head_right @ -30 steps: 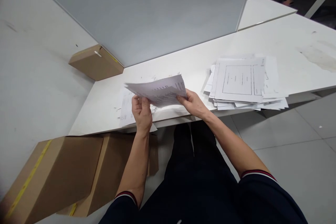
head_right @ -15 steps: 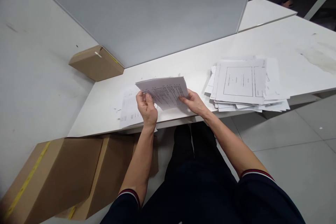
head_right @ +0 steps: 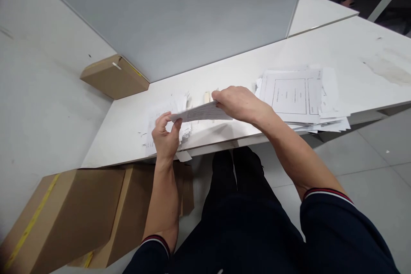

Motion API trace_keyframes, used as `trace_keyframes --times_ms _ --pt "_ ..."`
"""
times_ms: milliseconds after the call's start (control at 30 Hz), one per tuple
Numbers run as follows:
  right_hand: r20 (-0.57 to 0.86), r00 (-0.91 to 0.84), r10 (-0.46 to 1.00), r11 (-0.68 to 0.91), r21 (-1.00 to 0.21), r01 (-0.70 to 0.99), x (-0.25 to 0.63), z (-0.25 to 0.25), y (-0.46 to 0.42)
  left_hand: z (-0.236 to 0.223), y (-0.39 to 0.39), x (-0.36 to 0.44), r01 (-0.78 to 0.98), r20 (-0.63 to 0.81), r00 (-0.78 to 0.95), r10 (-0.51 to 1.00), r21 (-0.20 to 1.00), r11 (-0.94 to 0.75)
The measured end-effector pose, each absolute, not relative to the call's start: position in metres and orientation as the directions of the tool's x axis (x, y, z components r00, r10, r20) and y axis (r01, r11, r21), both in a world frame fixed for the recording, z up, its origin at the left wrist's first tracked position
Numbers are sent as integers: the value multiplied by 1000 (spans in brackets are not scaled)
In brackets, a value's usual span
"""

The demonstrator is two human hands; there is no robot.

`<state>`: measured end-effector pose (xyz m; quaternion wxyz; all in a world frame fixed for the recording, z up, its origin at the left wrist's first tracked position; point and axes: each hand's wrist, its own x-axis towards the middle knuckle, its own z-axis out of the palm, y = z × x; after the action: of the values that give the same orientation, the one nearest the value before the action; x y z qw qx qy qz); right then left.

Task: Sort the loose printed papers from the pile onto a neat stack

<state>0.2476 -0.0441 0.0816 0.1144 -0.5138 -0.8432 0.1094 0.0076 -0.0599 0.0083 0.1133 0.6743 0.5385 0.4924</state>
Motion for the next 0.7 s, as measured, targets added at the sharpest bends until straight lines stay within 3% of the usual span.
trace_keyframes --times_ms 100,200,433,700 --pt "41 -441 897 439 -213 873 247 88 -40 -21 -56 7 432 371 -106 923 853 -293" --pt "28 -440 898 439 -157 885 245 84 -34 -44 -52 11 290 263 -99 960 930 -225" --pt "-38 -445 895 437 -127 890 245 60 -20 -65 -47 20 238 207 63 976 947 -216" --pt "-17 -455 890 453 -63 889 247 59 -22 -75 -44 21 302 265 20 964 918 -258"
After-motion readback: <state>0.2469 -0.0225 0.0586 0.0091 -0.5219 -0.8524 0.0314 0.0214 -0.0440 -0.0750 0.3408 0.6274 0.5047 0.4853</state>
